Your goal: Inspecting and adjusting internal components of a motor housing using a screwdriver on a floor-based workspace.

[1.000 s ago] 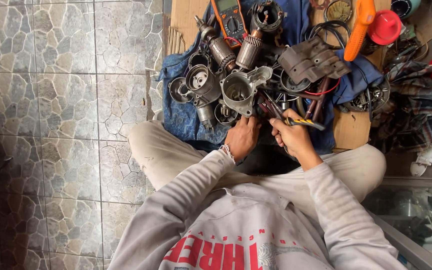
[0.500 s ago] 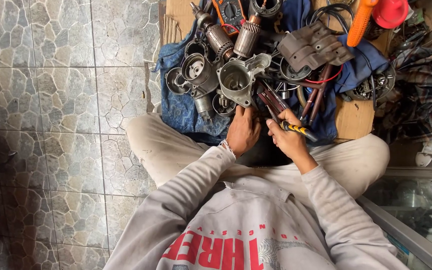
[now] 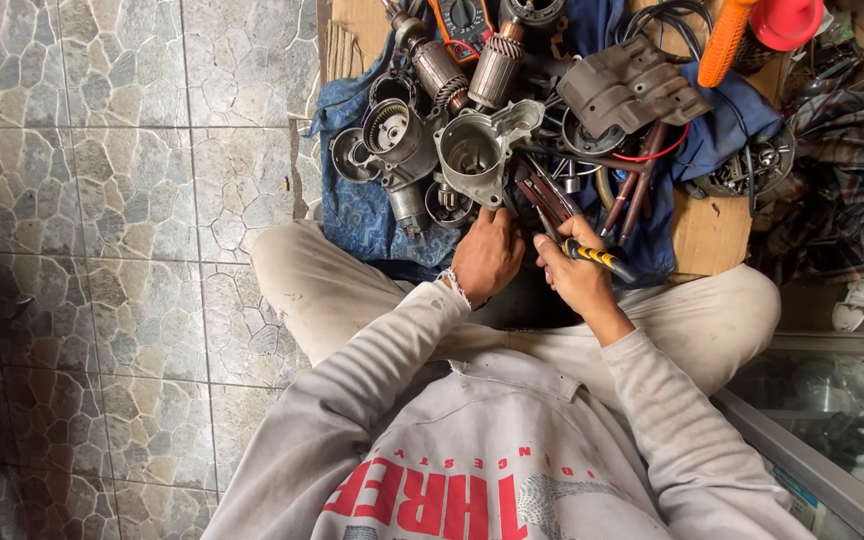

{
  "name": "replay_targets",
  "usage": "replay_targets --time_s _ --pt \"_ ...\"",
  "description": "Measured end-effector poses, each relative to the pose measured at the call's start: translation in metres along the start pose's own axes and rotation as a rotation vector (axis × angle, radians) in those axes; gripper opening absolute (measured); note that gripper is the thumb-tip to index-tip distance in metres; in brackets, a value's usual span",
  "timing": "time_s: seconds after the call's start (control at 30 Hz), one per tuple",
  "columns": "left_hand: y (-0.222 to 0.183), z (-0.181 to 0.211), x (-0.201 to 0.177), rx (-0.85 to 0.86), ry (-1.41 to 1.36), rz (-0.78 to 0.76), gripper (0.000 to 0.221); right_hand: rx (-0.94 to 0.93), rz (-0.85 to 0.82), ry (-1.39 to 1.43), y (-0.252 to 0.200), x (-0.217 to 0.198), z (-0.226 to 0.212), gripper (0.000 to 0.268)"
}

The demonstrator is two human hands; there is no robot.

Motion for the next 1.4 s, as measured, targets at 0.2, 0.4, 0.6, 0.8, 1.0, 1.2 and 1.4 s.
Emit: replay_targets --time_s 0.2,0.4,0.6,0.8,1.0,1.2,1.4 --pt "-0.003 0.009 0.000 -0.033 -0.111 -0.024 0.033 -0.047 0.024 0.059 0.000 -0.008 -0.014 0.017" --pt "-0.016 0.031 -0.032 -0.054 -0.116 0.036 0.032 -0.139 0.054 0.142 -0.002 -0.021 -0.024 0.021" --pt "-0.057 0.004 -0.078 0.078 -0.180 0.279 0.023 -0.252 0.047 0.077 -0.004 -0.006 -0.045 0.029" --pt "-0.060 -0.021 -0.126 0.182 -0.370 0.581 0.018 -0.346 0.205 0.080 0.014 0.007 -0.077 0.025" --pt "-0.042 -0.004 -0.147 0.090 -0.618 0.606 0.022 -0.259 0.341 0.052 0.062 0.031 -0.088 0.060" --pt "-0.045 0.019 -0.144 0.137 -0.699 0.535 0.021 -0.183 0.339 0.029 0.076 0.023 -0.072 0.051" --pt "-0.051 -0.002 -0.094 0.097 -0.864 0.477 0.021 -0.245 0.331 0.040 0.039 -0.006 -0.047 0.043"
Point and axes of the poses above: each hand's wrist, its own y-axis towards the middle knuckle, its own x-axis out of the palm, z = x × y, the point moved 10 cm from there along y, towards the middle knuckle, and after that the axes turned 2 degrees about x, right-handed, at the moved point
